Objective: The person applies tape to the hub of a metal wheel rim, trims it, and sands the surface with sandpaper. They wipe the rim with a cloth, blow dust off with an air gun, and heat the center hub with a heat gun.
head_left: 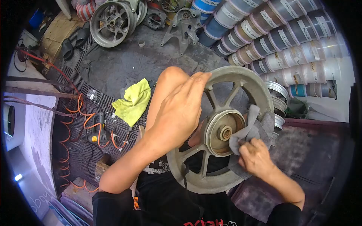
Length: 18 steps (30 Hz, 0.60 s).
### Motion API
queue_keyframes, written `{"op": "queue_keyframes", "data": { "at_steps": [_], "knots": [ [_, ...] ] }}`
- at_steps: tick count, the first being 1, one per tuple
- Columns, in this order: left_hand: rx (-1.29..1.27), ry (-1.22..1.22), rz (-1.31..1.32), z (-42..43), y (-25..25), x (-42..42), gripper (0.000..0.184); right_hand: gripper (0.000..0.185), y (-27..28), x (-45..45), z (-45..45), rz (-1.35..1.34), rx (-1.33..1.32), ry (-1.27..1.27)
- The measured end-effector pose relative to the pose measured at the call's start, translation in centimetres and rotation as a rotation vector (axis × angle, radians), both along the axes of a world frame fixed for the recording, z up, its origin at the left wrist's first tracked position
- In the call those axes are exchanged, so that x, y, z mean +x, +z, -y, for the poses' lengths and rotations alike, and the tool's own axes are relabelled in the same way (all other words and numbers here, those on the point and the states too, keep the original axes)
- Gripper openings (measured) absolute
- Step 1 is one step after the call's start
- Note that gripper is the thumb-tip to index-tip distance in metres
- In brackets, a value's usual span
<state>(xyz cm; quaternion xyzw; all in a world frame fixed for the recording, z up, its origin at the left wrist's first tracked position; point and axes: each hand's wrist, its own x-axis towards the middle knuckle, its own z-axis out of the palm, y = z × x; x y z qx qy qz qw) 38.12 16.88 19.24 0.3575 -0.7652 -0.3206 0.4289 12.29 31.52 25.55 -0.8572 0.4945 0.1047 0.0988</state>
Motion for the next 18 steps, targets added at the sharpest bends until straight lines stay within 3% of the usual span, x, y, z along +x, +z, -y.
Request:
{"op": "queue_keyframes", "data": {
  "at_steps": [4, 7, 9, 11, 12, 15, 17, 18],
  "knots": [
    [0.054, -0.015, 0.015, -0.2, 0.4, 0.1, 0.054, 0.016, -1.5, 2.2, -2.7, 0.339, 0.068, -0.304],
    [0.018, 0.017, 0.082, -0.1, 1.3, 0.4, 0.053, 0.013, -2.0, 2.8, -3.2, 0.6, 0.396, -0.943],
    [-0.13, 0.095, 0.137, 0.0, 1.5, 0.3, 0.052, 0.02, -3.4, 2.5, -3.2, 1.244, 0.376, -1.189],
    [-0.113, 0.072, 0.057, -0.6, 2.4, 0.8, 0.052, 0.032, -2.2, 2.3, -1.8, 1.844, 0.403, -1.285],
    [-0.111, 0.054, 0.013, -1.1, 3.0, 0.6, 0.052, 0.047, -1.8, 1.8, -1.6, 1.891, 0.344, -1.23],
    [0.204, -0.229, -0.046, -4.1, 7.0, -1.2, 0.073, 0.054, -0.1, 1.3, -1.2, 2.063, 0.256, -1.173],
    [0.266, -0.458, 0.0, -6.2, 7.0, -3.5, 0.092, 0.052, 1.1, 1.2, -1.2, 2.196, 0.201, -1.147],
    [0.252, -0.512, -0.092, -7.4, 6.3, -4.9, 0.089, 0.051, 1.2, 0.7, -1.4, 2.252, 0.193, -1.118]
  ]
}}
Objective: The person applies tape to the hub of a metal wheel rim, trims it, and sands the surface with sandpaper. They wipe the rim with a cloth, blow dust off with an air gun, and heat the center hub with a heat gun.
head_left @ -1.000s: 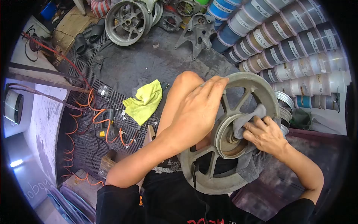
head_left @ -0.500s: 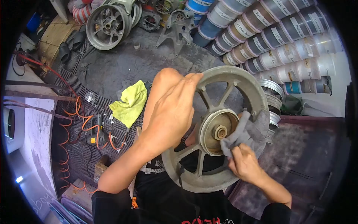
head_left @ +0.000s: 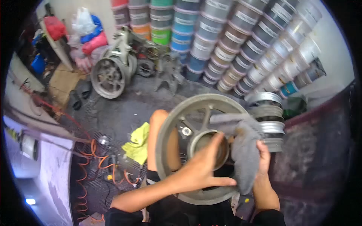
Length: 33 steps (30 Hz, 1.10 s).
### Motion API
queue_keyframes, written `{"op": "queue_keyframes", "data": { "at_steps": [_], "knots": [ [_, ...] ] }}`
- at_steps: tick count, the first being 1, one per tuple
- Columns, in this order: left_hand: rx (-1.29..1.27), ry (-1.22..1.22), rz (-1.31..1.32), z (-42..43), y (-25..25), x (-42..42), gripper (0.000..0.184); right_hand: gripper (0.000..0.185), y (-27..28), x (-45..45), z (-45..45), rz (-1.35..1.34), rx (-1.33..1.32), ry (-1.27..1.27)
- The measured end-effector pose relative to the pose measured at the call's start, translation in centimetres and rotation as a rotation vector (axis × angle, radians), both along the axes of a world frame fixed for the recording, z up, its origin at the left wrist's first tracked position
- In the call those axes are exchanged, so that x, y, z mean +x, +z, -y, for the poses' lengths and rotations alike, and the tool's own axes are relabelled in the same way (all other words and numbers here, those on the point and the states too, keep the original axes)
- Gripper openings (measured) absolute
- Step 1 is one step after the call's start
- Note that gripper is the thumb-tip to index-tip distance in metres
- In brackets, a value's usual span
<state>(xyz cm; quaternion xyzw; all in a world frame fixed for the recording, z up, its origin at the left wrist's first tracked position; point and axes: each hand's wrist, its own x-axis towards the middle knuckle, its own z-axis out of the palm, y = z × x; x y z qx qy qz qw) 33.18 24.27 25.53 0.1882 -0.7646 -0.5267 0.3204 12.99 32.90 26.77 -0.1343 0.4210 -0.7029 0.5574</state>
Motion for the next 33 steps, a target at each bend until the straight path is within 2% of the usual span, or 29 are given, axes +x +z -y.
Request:
{"op": "queue_keyframes", "data": {
  "at_steps": [1, 3, 4, 5, 7, 8, 10, 12, 15, 18, 23, 27, 29, 31, 33],
  "knots": [
    [0.011, -0.024, -0.083, -0.8, -0.7, -1.2, 0.085, 0.05, -0.1, -0.4, 0.1, 0.052, -0.029, 0.006],
    [0.351, -0.252, -0.126, -0.1, -0.9, -2.7, 0.079, 0.047, 0.0, -2.5, 0.9, 0.046, -0.124, -0.004],
    [0.502, -0.301, -0.183, 0.5, -0.4, -3.4, 0.074, 0.041, 1.5, -1.6, 1.7, -0.086, -0.131, -0.143],
    [0.651, -0.347, -0.257, 1.5, 0.2, -3.5, 0.068, 0.042, 2.7, -2.3, 2.4, -0.159, -0.132, -0.157],
    [0.387, -0.183, -0.237, 3.2, 3.5, -2.4, 0.062, 0.046, 6.0, -1.6, 4.1, -0.236, -0.119, -0.257],
    [0.089, 0.04, -0.374, 2.6, 3.8, -2.7, 0.058, 0.048, 8.0, -0.1, 5.2, -0.244, -0.104, -0.341],
    [-0.166, 0.196, -0.436, 2.3, 4.8, -2.9, 0.053, 0.045, 9.3, -0.7, 6.7, -0.386, -0.228, -0.331],
    [-0.045, 0.094, -0.338, 2.6, 6.3, -2.5, 0.05, 0.042, 10.7, -0.2, 8.4, -0.511, -0.366, -0.302],
    [-0.367, 0.469, -0.574, 8.3, 8.3, -0.5, 0.045, 0.038, 11.9, 2.2, 12.4, -0.64, -0.523, -0.236],
    [-0.298, 0.528, -0.61, 12.1, 11.7, 5.8, 0.045, 0.036, 12.2, 5.8, 16.0, -0.686, -0.608, -0.121],
    [-0.425, 0.8, -0.548, 16.7, 10.8, 12.2, 0.046, 0.036, 10.5, 11.9, 20.8, -0.663, -0.621, 0.224],
    [-0.483, 0.977, -0.258, 16.8, 7.8, 16.2, 0.045, 0.027, 8.8, 13.6, 22.7, -0.739, -0.425, 0.547],
    [-0.5, 0.979, -0.019, 17.5, 5.0, 18.3, 0.046, 0.026, 7.8, 13.0, 23.1, -0.988, -0.327, 0.748],
    [-0.346, 0.768, 0.297, 17.1, 2.0, 21.3, 0.066, 0.026, 6.5, 11.2, 22.9, -1.153, -0.277, 0.821],
    [-0.349, 0.564, 0.628, 18.4, -3.3, 25.9, 0.078, 0.026, 6.8, 9.2, 21.4, -1.254, -0.227, 0.844]
  ]
}}
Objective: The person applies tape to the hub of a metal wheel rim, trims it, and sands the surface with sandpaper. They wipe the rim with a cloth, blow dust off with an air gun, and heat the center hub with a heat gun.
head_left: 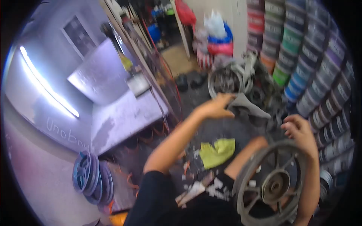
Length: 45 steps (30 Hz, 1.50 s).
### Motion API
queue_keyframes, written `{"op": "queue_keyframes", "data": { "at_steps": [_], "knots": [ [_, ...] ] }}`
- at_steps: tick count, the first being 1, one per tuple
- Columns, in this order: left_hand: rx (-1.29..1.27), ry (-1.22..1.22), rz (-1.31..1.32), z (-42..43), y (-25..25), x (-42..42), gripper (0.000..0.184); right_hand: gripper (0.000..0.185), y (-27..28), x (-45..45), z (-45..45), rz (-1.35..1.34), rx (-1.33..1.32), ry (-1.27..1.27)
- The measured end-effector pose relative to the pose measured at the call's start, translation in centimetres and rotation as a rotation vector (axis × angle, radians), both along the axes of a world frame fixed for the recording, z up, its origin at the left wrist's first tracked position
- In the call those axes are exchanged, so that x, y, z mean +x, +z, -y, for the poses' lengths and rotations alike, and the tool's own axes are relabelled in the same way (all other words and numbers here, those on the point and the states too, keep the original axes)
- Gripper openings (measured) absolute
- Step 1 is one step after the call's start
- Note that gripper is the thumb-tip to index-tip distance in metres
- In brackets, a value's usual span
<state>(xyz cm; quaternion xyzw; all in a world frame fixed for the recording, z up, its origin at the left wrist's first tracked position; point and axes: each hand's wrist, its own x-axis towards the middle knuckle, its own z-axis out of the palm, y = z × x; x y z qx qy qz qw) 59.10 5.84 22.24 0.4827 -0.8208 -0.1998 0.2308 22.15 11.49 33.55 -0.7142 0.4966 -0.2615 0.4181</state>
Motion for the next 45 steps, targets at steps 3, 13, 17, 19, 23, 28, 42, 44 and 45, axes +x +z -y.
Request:
{"op": "queue_keyframes", "data": {
  "at_steps": [3, 13, 17, 19, 23, 28, 42, 44, 45],
  "knots": [
    [0.284, 0.302, -0.15, -4.5, -2.9, 5.9, 0.061, 0.031, 0.0, -5.9, -2.7, 0.036, -0.039, -0.183],
    [0.656, 0.504, 0.215, -24.5, -37.4, 12.9, 0.02, 0.059, -9.8, -36.9, -12.9, 0.714, -0.043, -1.299],
    [0.636, 0.412, 0.251, -27.6, -39.9, 5.0, 0.025, 0.059, -13.1, -41.8, -16.9, 0.61, -0.037, -1.34],
    [0.658, 0.273, 0.582, -28.6, -42.1, 3.9, 0.03, 0.058, -11.6, -35.1, -16.5, 0.657, -0.045, -1.414],
    [0.648, -0.151, 1.0, -29.1, -43.9, 5.2, 0.031, 0.055, -10.1, -34.0, -16.7, 0.503, -0.11, -1.322],
    [0.626, -0.151, 0.802, -24.5, -34.3, 9.3, 0.03, 0.05, -7.8, -28.6, -14.3, 0.275, -0.224, -1.144],
    [0.112, 0.358, -0.177, -19.6, 12.9, 4.9, 0.024, 0.047, -3.0, 3.0, -7.8, 0.428, 0.555, 0.206],
    [0.055, 0.33, -0.35, -20.4, 14.6, 2.1, 0.023, 0.066, -3.9, 6.0, -8.2, 0.634, 0.759, 0.194],
    [0.048, 0.296, -0.387, -20.6, 15.0, 0.7, 0.023, 0.072, -4.4, 7.5, -8.3, 0.737, 0.851, 0.162]
  ]
}}
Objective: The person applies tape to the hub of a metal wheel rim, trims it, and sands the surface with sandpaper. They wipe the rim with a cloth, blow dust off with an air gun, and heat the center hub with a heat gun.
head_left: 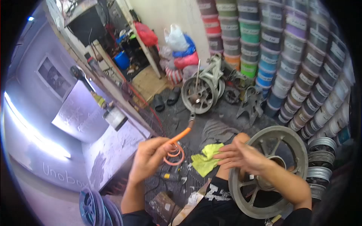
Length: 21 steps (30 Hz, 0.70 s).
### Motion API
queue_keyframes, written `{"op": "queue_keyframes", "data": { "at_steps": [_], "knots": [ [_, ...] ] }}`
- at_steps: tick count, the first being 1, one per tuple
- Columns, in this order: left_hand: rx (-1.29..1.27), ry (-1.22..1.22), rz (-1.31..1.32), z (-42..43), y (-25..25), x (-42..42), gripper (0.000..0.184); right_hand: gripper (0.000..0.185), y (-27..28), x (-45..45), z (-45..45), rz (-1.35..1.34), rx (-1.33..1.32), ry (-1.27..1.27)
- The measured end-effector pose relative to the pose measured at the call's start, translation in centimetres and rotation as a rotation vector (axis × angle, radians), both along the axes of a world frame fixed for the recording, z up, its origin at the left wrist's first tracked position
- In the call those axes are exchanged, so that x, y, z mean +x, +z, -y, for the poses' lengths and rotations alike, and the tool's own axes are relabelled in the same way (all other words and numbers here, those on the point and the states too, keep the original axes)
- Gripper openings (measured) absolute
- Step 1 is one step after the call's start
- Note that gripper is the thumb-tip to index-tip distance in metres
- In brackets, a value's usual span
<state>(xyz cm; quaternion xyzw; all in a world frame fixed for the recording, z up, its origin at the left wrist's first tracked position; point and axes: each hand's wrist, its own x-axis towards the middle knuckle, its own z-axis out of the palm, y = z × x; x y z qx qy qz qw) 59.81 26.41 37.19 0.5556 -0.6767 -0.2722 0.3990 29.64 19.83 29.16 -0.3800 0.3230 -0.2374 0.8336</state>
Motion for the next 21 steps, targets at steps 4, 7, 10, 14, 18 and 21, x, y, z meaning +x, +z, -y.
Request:
{"op": "queue_keyframes", "data": {
  "at_steps": [4, 7, 10, 14, 18, 21],
  "knots": [
    [0.027, -0.17, -0.445, -0.1, -1.1, -6.8, 0.033, 0.077, 0.7, 2.9, 1.6, 0.568, 0.17, -0.383],
    [0.261, -0.393, -0.631, -0.5, -1.4, -11.5, 0.026, 0.07, 3.4, 1.6, 3.0, 0.849, 0.079, -0.679],
    [0.153, -0.582, -0.296, 0.6, -2.9, -14.5, 0.024, 0.046, 5.1, -2.5, 4.2, 0.953, 0.048, -0.898],
    [-0.228, -0.745, -0.142, 7.5, -6.6, -17.0, 0.039, 0.042, 7.0, -11.5, 1.5, 0.795, -0.354, -0.947],
    [0.406, -0.743, -0.395, 16.5, -13.6, -19.3, 0.077, 0.058, 10.1, -17.6, -6.0, 0.368, -0.818, -1.239],
    [0.84, -0.837, -0.349, 19.6, -18.0, -23.5, 0.078, 0.066, 9.3, -19.0, -11.3, 0.254, -1.049, -1.379]
  ]
}}
